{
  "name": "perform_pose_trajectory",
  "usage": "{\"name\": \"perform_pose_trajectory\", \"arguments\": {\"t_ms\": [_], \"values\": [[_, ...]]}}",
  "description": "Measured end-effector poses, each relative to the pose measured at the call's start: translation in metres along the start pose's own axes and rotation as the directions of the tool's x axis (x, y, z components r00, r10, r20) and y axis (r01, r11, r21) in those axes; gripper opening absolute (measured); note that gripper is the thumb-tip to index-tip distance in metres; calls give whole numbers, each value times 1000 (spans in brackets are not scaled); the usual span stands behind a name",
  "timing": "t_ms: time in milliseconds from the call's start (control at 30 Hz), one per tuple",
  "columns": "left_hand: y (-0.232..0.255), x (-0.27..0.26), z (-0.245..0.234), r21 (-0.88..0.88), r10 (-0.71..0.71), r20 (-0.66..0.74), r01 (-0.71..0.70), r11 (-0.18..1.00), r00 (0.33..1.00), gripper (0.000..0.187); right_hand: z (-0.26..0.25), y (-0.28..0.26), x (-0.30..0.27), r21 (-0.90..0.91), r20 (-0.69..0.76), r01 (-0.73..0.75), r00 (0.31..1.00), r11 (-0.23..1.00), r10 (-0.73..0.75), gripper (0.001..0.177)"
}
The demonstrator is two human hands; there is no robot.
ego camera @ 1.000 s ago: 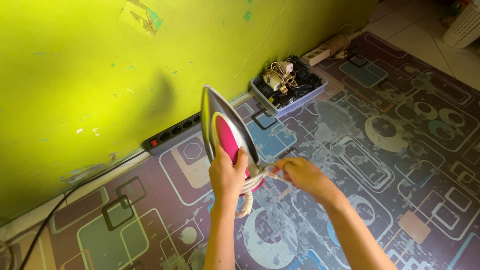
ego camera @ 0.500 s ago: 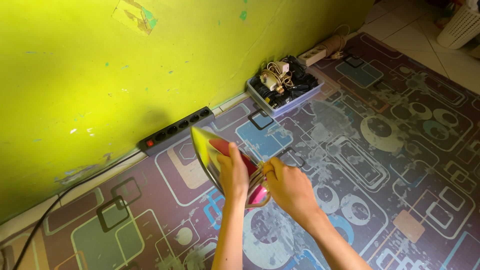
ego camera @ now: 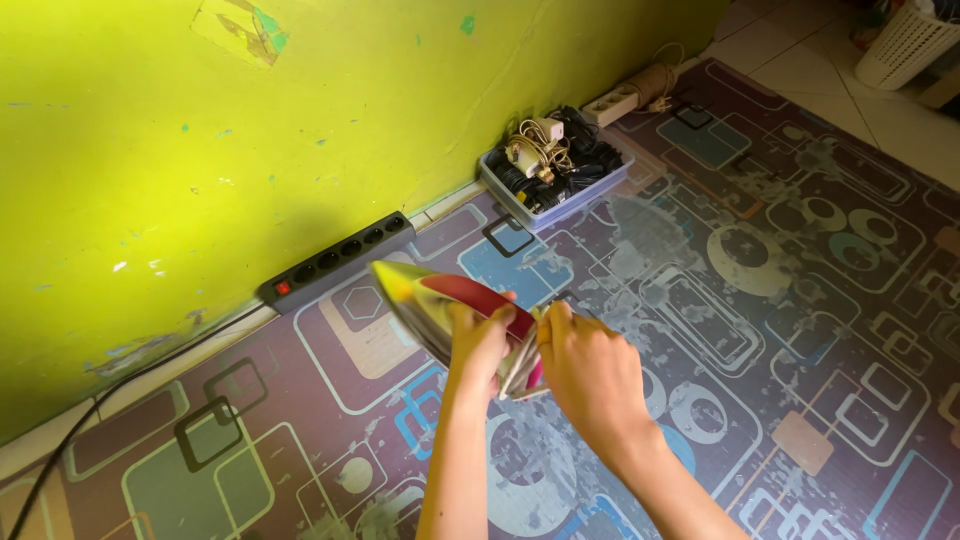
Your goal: Organizing a charging cable and wrapping the power cord around an iron.
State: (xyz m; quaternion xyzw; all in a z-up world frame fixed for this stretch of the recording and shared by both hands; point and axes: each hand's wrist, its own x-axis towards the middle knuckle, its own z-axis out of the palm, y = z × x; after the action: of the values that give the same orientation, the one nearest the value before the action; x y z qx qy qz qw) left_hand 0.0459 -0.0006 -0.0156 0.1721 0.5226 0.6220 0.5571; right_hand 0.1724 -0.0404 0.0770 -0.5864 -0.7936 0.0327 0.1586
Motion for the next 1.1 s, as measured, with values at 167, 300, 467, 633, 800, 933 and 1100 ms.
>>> {"name": "perform_pose_trajectory", "arguments": {"t_ms": [167,300,467,633,800,933,1100], "values": [[-4,11,-7,-150,57,-174,-84,985,983,28,23,-8,-15,-1,-58,132,990,991,-132,18],[13,8,-17,-384,-108,-393,-57,921,913,26,45,-9,-29,177,-7,189,982,966,-191,13],[13,18,-61,-522,-141,-402,-100,847,905,23,110,24,-61,386,2,309,942,869,-336,17],[13,33,-91,-512,-21,-296,-140,848,955,15,148,66,-64,445,303,230,871,866,-387,26],[28,21,-88,-537,-40,-200,-76,840,979,4,132,81,-47,362,466,104,840,926,-277,43],[40,6,-81,-388,-55,-154,-9,922,986,10,113,85,-34,404,439,88,855,910,-278,43],[19,20,-94,0,-26,-165,27,1000,986,28,110,87,-20,315,543,23,816,949,-200,45]]}}
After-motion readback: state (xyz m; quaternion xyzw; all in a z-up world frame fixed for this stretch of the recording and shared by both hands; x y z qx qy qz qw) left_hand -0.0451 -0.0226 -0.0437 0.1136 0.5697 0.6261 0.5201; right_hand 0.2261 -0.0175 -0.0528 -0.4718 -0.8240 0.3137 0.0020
